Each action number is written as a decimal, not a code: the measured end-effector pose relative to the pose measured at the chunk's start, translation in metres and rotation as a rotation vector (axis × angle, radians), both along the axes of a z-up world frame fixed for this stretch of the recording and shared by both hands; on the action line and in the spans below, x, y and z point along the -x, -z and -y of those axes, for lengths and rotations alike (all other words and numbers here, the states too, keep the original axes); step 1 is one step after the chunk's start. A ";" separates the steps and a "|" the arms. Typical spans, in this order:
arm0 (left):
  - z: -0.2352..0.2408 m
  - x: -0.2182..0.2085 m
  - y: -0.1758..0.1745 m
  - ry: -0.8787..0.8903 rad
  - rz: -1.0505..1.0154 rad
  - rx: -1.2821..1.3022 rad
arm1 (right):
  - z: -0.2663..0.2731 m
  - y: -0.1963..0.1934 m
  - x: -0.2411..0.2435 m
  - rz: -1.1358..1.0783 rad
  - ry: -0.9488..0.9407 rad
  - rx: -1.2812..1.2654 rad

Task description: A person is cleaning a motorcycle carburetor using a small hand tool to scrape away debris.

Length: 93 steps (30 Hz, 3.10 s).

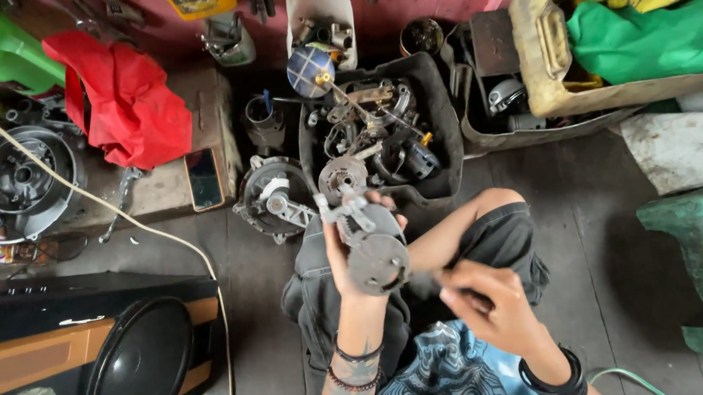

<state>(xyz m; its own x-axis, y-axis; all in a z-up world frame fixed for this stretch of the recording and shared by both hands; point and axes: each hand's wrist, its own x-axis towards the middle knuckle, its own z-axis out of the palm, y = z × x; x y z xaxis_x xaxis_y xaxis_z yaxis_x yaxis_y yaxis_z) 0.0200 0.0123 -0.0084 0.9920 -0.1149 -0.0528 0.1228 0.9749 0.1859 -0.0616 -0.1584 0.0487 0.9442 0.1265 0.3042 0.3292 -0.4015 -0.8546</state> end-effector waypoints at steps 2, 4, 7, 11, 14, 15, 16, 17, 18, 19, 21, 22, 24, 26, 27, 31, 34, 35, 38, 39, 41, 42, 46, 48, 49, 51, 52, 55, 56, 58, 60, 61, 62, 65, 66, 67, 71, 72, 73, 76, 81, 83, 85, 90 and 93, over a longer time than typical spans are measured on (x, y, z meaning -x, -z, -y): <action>-0.003 -0.003 0.011 0.015 -0.083 0.217 | 0.001 0.004 0.005 -0.129 -0.053 -0.166; 0.001 0.000 -0.014 -0.002 -0.054 0.128 | -0.002 0.003 0.000 -0.059 0.008 -0.186; 0.005 0.002 -0.027 0.015 -0.016 -0.003 | -0.017 -0.016 -0.012 -0.039 0.103 -0.129; 0.008 0.002 -0.018 0.032 -0.005 -0.222 | -0.035 -0.024 -0.034 0.147 0.181 0.213; 0.005 0.005 -0.021 0.039 0.006 -0.265 | -0.033 -0.020 -0.039 0.211 0.218 0.244; 0.007 0.002 -0.015 0.037 0.006 -0.264 | -0.030 -0.019 -0.043 0.212 0.217 0.244; 0.007 0.001 -0.009 -0.018 0.069 -0.366 | -0.029 -0.017 -0.044 0.221 0.275 0.182; 0.008 0.000 -0.001 -0.074 0.132 -0.467 | -0.027 -0.015 -0.045 0.229 0.333 0.119; 0.008 0.001 -0.007 -0.075 0.127 -0.470 | -0.022 -0.006 -0.045 0.224 0.331 0.118; 0.009 0.002 -0.012 -0.108 0.168 -0.465 | -0.017 0.004 -0.044 0.157 0.315 -0.061; 0.012 0.006 0.000 -0.143 0.202 -0.464 | -0.014 0.023 -0.041 0.081 0.296 -0.239; 0.015 0.008 0.016 -0.138 0.175 -0.489 | -0.015 0.033 -0.039 0.006 0.222 -0.561; 0.018 0.014 0.053 -0.134 0.139 -0.515 | -0.019 0.052 -0.031 -0.080 0.146 -0.882; 0.018 0.020 0.093 0.125 0.163 -0.460 | -0.025 0.071 -0.020 -0.229 0.221 -0.906; 0.017 0.016 0.077 0.122 0.157 -0.460 | -0.026 0.060 -0.022 -0.236 0.220 -0.905; 0.019 0.002 0.029 0.030 0.277 -0.110 | -0.040 0.007 -0.026 -0.128 0.056 -0.534; 0.019 -0.001 0.023 -0.057 0.407 -0.161 | -0.025 0.005 -0.020 -0.091 0.087 -0.509; 0.018 -0.001 0.024 -0.081 0.399 -0.192 | -0.015 0.012 -0.017 -0.064 0.082 -0.495; 0.016 0.004 0.023 -0.029 0.263 -0.285 | -0.020 0.010 -0.021 0.148 0.177 -0.260; 0.017 0.006 0.020 -0.028 0.258 -0.284 | -0.028 0.004 -0.023 0.143 0.178 -0.258; 0.018 0.009 0.014 -0.028 0.200 -0.343 | -0.044 -0.008 -0.028 0.099 0.212 -0.018; 0.017 0.008 0.010 -0.031 0.197 -0.342 | -0.045 0.003 -0.023 0.098 0.208 -0.017; 0.014 0.004 0.015 -0.067 0.168 -0.297 | -0.040 0.036 -0.012 0.112 0.242 -0.010; 0.015 0.004 0.017 -0.081 0.179 -0.304 | -0.036 0.041 -0.016 0.105 0.248 -0.002; 0.017 0.006 0.013 -0.108 0.206 -0.311 | -0.034 0.040 -0.022 0.115 0.243 -0.033; 0.017 0.006 0.004 -0.140 0.237 -0.320 | -0.034 0.041 -0.022 0.130 0.235 -0.068; 0.017 0.007 -0.001 -0.164 0.244 -0.342 | -0.034 0.042 -0.016 0.150 0.244 -0.016; 0.018 0.006 -0.007 -0.205 0.241 -0.390 | -0.039 0.043 -0.008 0.168 0.244 0.046; 0.019 0.008 -0.006 -0.215 0.227 -0.419 | -0.043 0.044 -0.005 0.161 0.241 0.053; 0.026 0.006 0.003 -0.233 0.237 -0.403 | -0.031 0.041 -0.019 0.221 0.302 0.094; 0.027 0.005 0.003 -0.249 0.251 -0.387 | -0.027 0.035 -0.024 0.284 0.365 0.135; 0.026 0.006 0.000 -0.282 0.269 -0.452 | -0.027 0.029 -0.022 0.266 0.331 0.112; 0.026 0.006 -0.004 -0.314 0.288 -0.514 | -0.026 0.023 -0.020 0.251 0.298 0.091; 0.024 0.006 0.003 -0.275 0.272 -0.599 | -0.023 0.023 -0.020 0.308 0.252 0.144; 0.026 0.008 0.011 -0.277 0.272 -0.598 | -0.015 0.021 -0.027 0.309 0.249 0.144; 0.028 0.010 0.018 -0.277 0.233 -0.613 | -0.008 0.018 -0.033 0.344 0.219 0.129; 0.029 0.023 0.098 0.019 -0.088 -0.708 | -0.012 0.005 -0.035 0.395 0.127 0.097; 0.027 0.017 0.066 0.024 -0.089 -0.709 | -0.014 0.008 -0.035 0.392 0.131 0.098; 0.025 0.010 0.035 -0.116 0.078 -0.702 | -0.015 0.010 -0.035 0.408 0.122 0.118; 0.023 0.004 -0.008 -0.246 0.251 -0.648 | -0.008 0.011 -0.045 0.444 0.164 0.159; 0.027 0.005 0.004 -0.266 0.263 -0.604 | -0.017 0.032 -0.032 0.387 0.203 0.128; 0.023 0.005 -0.004 -0.252 0.265 -0.616 | -0.025 0.043 -0.024 0.278 0.231 0.033; 0.018 0.000 -0.025 -0.151 0.065 -0.535 | -0.020 0.043 -0.027 0.273 0.254 0.034; 0.026 0.000 0.006 -0.220 0.264 -0.442 | -0.022 0.028 -0.032 0.258 0.233 -0.048; 0.024 -0.002 0.011 -0.322 0.367 -0.549 | -0.025 0.018 -0.029 0.285 0.219 -0.027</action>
<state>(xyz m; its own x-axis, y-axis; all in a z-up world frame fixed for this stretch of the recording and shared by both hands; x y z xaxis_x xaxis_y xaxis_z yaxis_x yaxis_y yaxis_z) 0.0215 -0.0114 -0.0194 0.9370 0.1332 0.3229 -0.3182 0.7068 0.6318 -0.0322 -0.1335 0.0308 0.8248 -0.0814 0.5595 0.4643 -0.4672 -0.7524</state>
